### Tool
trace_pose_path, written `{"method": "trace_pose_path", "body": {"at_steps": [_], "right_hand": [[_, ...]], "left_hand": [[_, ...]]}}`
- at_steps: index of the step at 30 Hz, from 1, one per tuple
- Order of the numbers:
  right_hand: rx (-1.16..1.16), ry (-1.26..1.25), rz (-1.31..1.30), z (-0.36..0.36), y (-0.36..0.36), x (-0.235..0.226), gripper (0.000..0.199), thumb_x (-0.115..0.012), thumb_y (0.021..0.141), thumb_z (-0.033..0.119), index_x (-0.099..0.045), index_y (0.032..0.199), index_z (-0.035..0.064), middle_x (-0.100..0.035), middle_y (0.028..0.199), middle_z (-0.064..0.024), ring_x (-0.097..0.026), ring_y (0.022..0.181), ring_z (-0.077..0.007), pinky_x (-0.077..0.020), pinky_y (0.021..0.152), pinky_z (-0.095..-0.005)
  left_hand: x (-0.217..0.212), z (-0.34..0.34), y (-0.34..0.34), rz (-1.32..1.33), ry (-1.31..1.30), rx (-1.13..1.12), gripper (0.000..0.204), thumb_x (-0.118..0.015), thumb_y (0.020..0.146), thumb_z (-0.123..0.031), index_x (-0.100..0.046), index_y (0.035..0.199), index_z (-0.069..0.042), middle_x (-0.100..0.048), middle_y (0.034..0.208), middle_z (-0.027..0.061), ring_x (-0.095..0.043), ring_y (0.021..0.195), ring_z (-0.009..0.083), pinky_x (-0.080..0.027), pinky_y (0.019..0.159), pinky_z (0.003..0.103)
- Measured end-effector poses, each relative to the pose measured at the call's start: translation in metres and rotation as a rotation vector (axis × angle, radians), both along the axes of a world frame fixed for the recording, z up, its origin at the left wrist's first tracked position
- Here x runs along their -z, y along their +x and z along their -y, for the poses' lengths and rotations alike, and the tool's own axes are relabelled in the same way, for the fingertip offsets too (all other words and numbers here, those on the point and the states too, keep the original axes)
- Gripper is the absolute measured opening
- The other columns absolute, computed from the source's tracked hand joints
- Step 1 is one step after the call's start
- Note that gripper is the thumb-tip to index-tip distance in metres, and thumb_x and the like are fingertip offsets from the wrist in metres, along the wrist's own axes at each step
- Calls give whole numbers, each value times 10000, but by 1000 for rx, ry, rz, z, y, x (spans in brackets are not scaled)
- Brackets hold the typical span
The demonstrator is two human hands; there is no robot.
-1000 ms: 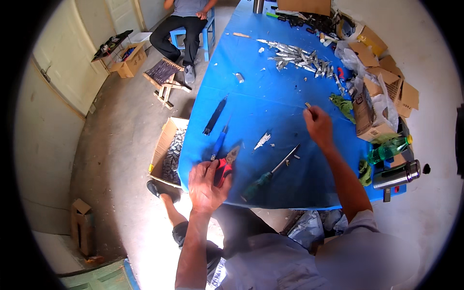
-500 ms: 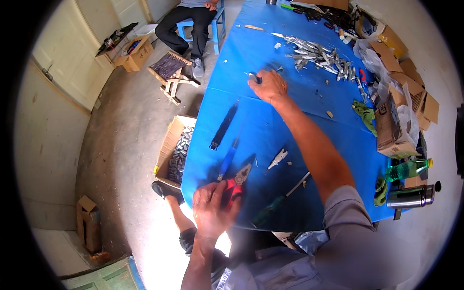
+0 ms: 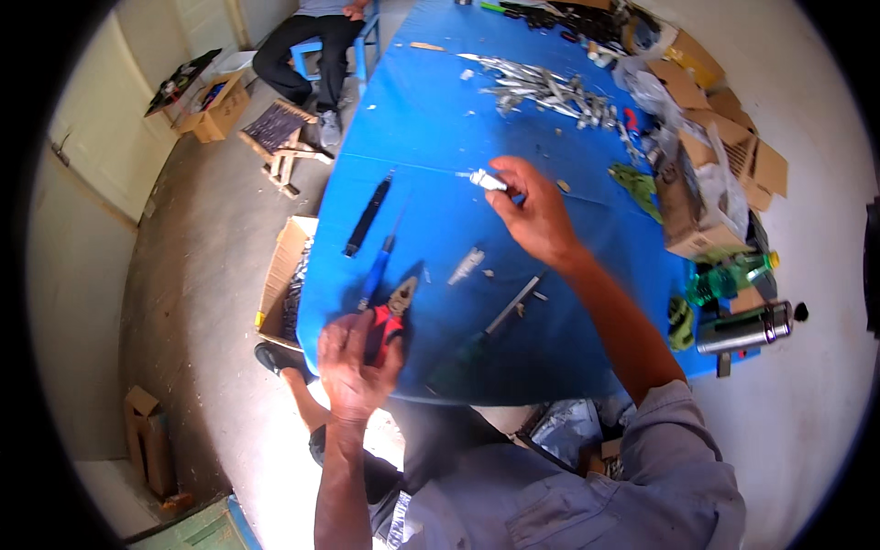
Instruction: The person disassembles small electrical components with a screwdriver and pliers on a blue-covered table. They pry apart plastic housings and remove metal internal parts, placing the sorted pieces into a cardboard box.
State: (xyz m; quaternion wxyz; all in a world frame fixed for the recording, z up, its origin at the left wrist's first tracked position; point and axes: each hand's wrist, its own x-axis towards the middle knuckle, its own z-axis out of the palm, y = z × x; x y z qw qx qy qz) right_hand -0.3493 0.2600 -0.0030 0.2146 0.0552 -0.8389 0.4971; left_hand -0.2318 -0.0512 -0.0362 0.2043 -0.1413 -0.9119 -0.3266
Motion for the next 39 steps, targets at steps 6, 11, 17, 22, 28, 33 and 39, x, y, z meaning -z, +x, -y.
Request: {"method": "trace_pose_path", "body": {"at_steps": [6,11,17,22,28,33,39], "right_hand": [[43,215,-2,-24,134,-30,364,-709,923,64,-705,1285,94,-754,1145,-137,-730,912,-270,-567,739,-355],[117,259,15,-31,197,-11,271,-735,880,50,-701,1147,83,-745,1065,-124,-734,889,-308,-570,734,-370],[148,265,33,-33,220,16,225,-756,847,54,-679,1057,79,-720,1005,-117,-715,892,-346,-569,759,-402],[77,404,-62,-37,216,40,257,-778,800,64,-685,1036,104,-712,1000,-84,-687,948,-337,-558,796,-425],[130,375,-60,-31,217,37,258,-791,784,81,-707,1025,119,-701,1055,-74,-661,1017,-317,-553,829,-429],[121,386,-54,-34,216,40,225,-800,773,94,-725,984,115,-689,1053,-69,-655,1017,-310,-550,836,-418],[81,369,-11,-37,214,41,209,-805,769,93,-733,963,123,-676,1005,-63,-646,961,-301,-539,799,-404]], "left_hand": [[9,3,-1,-67,-6,68,422,-824,805,-111,-713,1187,27,-675,1158,200,-646,1079,370,-524,984,423],[11,0,1,-54,-83,81,449,-816,846,-186,-693,1224,22,-666,1191,198,-626,1111,376,-500,1018,441],[-4,0,12,-85,-278,30,619,-832,865,-269,-620,1377,6,-629,1336,202,-589,1218,383,-456,1060,509],[-36,-22,46,-103,-162,74,544,-849,845,-209,-661,1310,1,-661,1279,198,-629,1163,380,-506,1010,464],[-29,-58,68,34,-217,134,458,-837,866,-183,-694,1261,-1,-687,1233,198,-657,1166,386,-526,1008,461],[-20,-65,64,92,-247,174,427,-837,857,-139,-698,1237,-4,-684,1239,207,-662,1123,381,-528,978,464],[-19,-60,69,165,-66,185,369,-806,869,-58,-694,1215,1,-706,1117,150,-687,998,278,-539,897,372]]}}
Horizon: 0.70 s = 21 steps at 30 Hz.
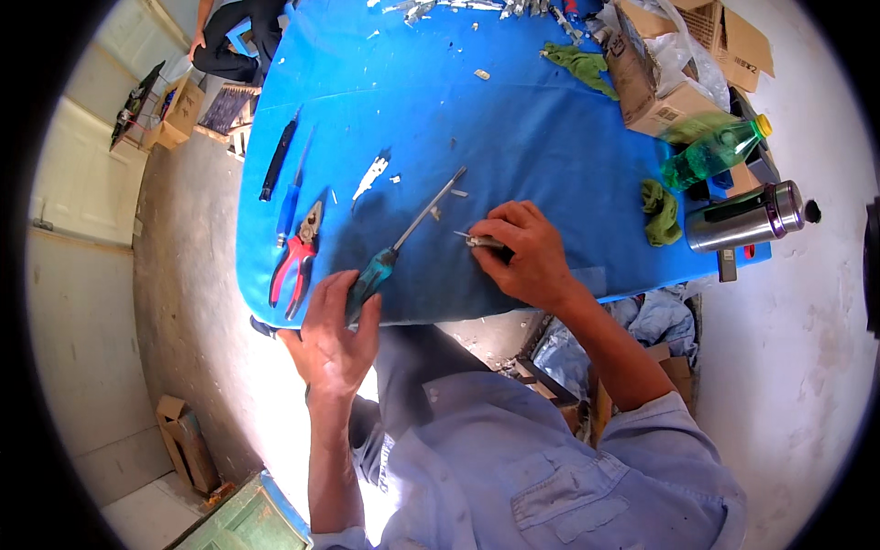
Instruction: The person disassembles small electrical components with a screwdriver and pliers on a blue-covered table. They pry apart plastic housings and remove metal internal parts, placing the sorted pieces into a cardboard box.
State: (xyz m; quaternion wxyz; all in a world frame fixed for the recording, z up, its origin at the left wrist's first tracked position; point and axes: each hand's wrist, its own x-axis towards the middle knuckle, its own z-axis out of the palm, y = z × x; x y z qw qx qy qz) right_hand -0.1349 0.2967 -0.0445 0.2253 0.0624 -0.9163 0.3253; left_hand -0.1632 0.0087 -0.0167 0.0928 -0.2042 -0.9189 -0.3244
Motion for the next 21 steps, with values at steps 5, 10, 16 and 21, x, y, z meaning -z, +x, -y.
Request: {"method": "trace_pose_path", "body": {"at_steps": [5,10,16,21], "right_hand": [[-14,-21,14,-1,-1,0,209,-807,769,87,-731,960,124,-664,962,-58,-640,924,-299,-528,774,-406],[-24,-38,29,-2,-2,-2,209,-811,772,89,-729,963,116,-656,945,-63,-633,902,-301,-517,760,-408],[-29,-61,48,-3,-1,-3,199,-811,780,92,-735,963,107,-657,938,-61,-633,888,-297,-513,748,-401],[-29,-73,39,-3,-3,0,193,-816,779,99,-742,956,105,-660,931,-51,-637,879,-285,-514,744,-396]], "left_hand": [[-24,14,14,297,420,-98,279,-749,858,48,-721,1133,8,-757,999,83,-720,877,156,-549,860,301],[-54,31,23,359,625,-91,324,-711,866,65,-682,1187,37,-749,1051,139,-715,732,118,-588,652,237],[-79,33,31,272,591,-63,297,-742,862,17,-669,1151,14,-763,1048,151,-717,684,126,-594,599,244],[-84,28,26,187,456,10,290,-750,807,51,-685,1085,-2,-767,984,125,-716,679,134,-581,617,256]]}}
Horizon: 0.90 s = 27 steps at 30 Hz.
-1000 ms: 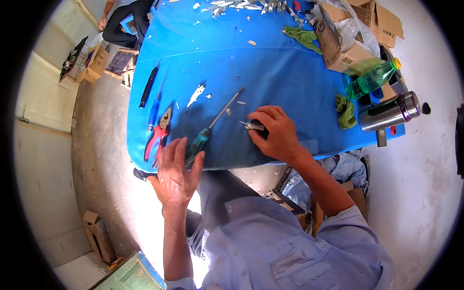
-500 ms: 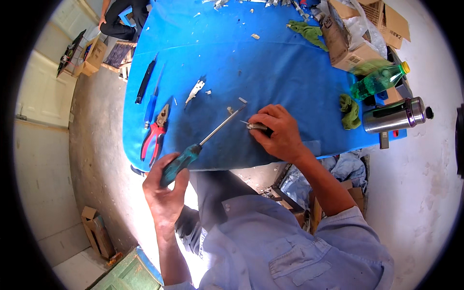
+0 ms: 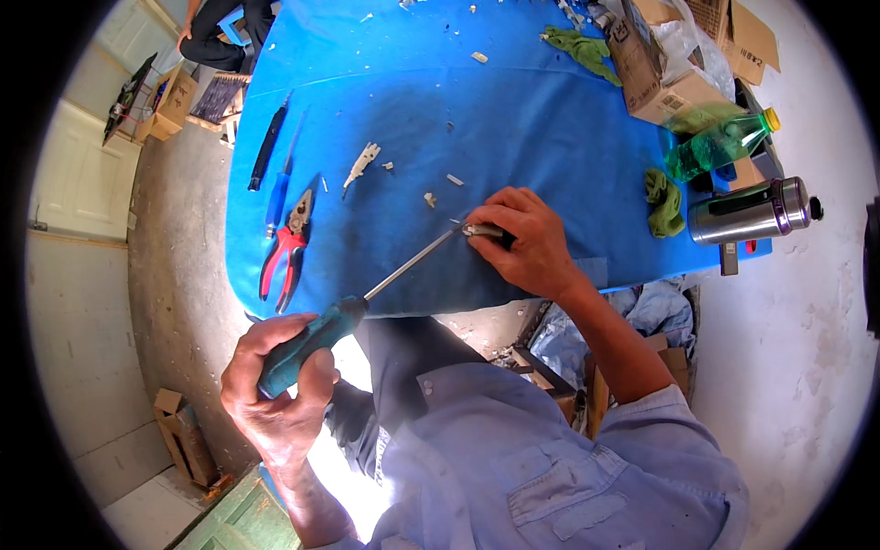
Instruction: The person disassembles small electrical components with a screwdriver and pliers on a blue-covered table. They pry apart plastic housings and remove metal internal parts, placing the sorted pieces into a cardboard box.
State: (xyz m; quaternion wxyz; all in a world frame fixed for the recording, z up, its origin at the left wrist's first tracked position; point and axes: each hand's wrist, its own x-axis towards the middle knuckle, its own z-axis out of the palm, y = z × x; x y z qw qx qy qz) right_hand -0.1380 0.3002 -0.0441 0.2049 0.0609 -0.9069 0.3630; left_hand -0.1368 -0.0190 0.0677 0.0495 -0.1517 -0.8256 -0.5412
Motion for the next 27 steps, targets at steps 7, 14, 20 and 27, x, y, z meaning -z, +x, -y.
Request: {"method": "trace_pose_path", "body": {"at_steps": [7,14,20,27], "right_hand": [[11,-20,-1,1,1,0,193,-823,773,101,-746,950,113,-666,939,-38,-645,886,-276,-523,746,-392],[8,-28,10,0,1,1,201,-828,768,101,-751,954,111,-668,946,-34,-645,890,-271,-528,756,-392],[-2,-30,26,-1,1,-1,212,-827,776,63,-751,971,92,-673,946,-54,-645,894,-268,-519,771,-366],[-4,-29,24,-1,1,-1,224,-829,767,57,-749,973,89,-674,948,-55,-644,891,-268,-518,768,-370]], "left_hand": [[-4,-3,-4,-61,-114,54,310,-747,762,78,-687,1052,-13,-762,955,118,-728,795,162,-578,698,276],[-12,-11,-10,-119,-147,110,331,-748,733,92,-688,1041,-12,-755,946,114,-727,808,158,-582,719,280],[-21,-20,-16,-151,-175,135,317,-757,740,86,-698,1034,-19,-745,911,96,-708,770,133,-563,694,262],[-44,-39,-20,-178,-283,134,246,-775,766,51,-701,988,-23,-714,819,51,-675,727,92,-522,647,229]]}}
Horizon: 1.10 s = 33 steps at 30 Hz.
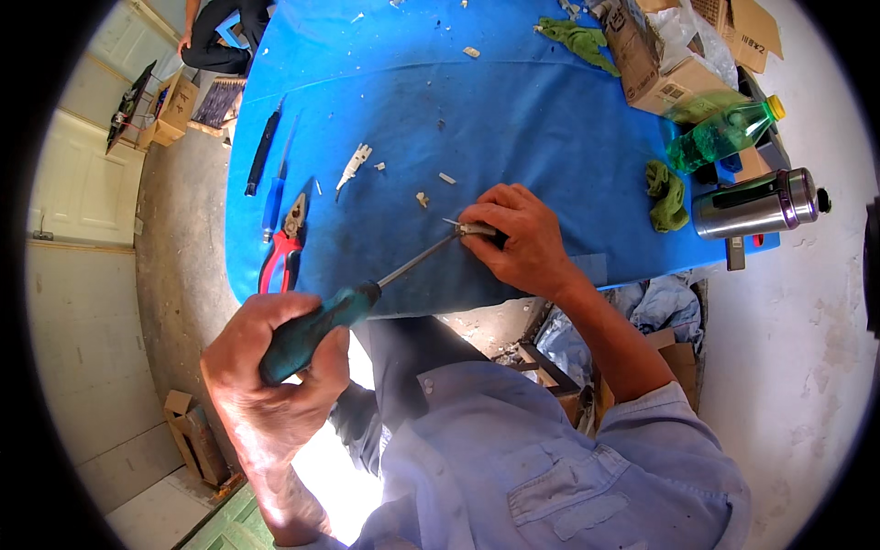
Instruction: The person disassembles small electrical components with a screwdriver and pliers on a blue-covered table. They pry apart plastic housings and remove metal internal parts, placing the sorted pieces into a cardboard box.
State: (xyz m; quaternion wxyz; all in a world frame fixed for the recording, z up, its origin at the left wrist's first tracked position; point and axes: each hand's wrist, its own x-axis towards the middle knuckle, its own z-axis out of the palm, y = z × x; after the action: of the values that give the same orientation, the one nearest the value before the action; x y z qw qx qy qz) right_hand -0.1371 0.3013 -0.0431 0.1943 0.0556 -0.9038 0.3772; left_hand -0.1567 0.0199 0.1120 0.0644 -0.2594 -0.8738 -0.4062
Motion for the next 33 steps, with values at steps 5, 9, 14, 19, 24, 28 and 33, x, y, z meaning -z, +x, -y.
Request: {"method": "trace_pose_path", "body": {"at_steps": [5,9,14,19,24,28,33], "right_hand": [[-7,-3,-15,1,0,2,221,-824,770,67,-750,977,88,-670,951,-57,-641,896,-276,-517,766,-381],[-5,0,-4,-1,0,3,197,-818,784,95,-748,969,94,-663,961,-50,-637,908,-283,-518,765,-400],[-7,16,-17,0,0,4,199,-817,789,100,-745,974,101,-659,954,-46,-631,895,-287,-515,756,-403],[-9,26,-35,1,-2,2,185,-816,790,108,-740,959,111,-657,949,-41,-630,894,-285,-514,754,-403],[8,47,-57,-1,-2,8,170,-814,789,122,-740,942,120,-659,942,-39,-633,894,-286,-515,758,-402],[15,55,-58,-1,-3,7,168,-815,787,129,-741,938,122,-658,932,-40,-634,892,-286,-515,759,-402],[11,48,-58,2,-3,9,165,-808,785,141,-741,935,127,-658,927,-39,-636,889,-285,-518,756,-404]], "left_hand": [[-28,-27,-5,-69,-172,43,250,-814,782,2,-686,996,-21,-708,810,90,-703,714,126,-541,638,255],[-34,-53,-14,-168,-211,116,258,-828,779,-23,-675,986,-20,-706,803,98,-728,739,138,-562,646,270],[-41,-69,-21,-215,-280,161,218,-806,791,-31,-627,915,-23,-656,739,103,-639,633,121,-532,591,296],[-45,-75,-36,-268,-271,188,231,-791,778,-33,-578,867,-14,-601,689,125,-568,574,162,-501,568,332],[-42,-84,-39,-251,-186,216,230,-781,760,-26,-567,841,-7,-580,668,138,-533,551,192,-475,550,344],[-43,-84,-30,-207,-180,169,227,-787,760,-32,-578,842,-9,-591,675,140,-536,546,243,-477,550,352],[-44,-82,-19,-278,-233,156,238,-807,762,-56,-587,846,-14,-603,686,149,-567,558,282,-484,552,370]]}}
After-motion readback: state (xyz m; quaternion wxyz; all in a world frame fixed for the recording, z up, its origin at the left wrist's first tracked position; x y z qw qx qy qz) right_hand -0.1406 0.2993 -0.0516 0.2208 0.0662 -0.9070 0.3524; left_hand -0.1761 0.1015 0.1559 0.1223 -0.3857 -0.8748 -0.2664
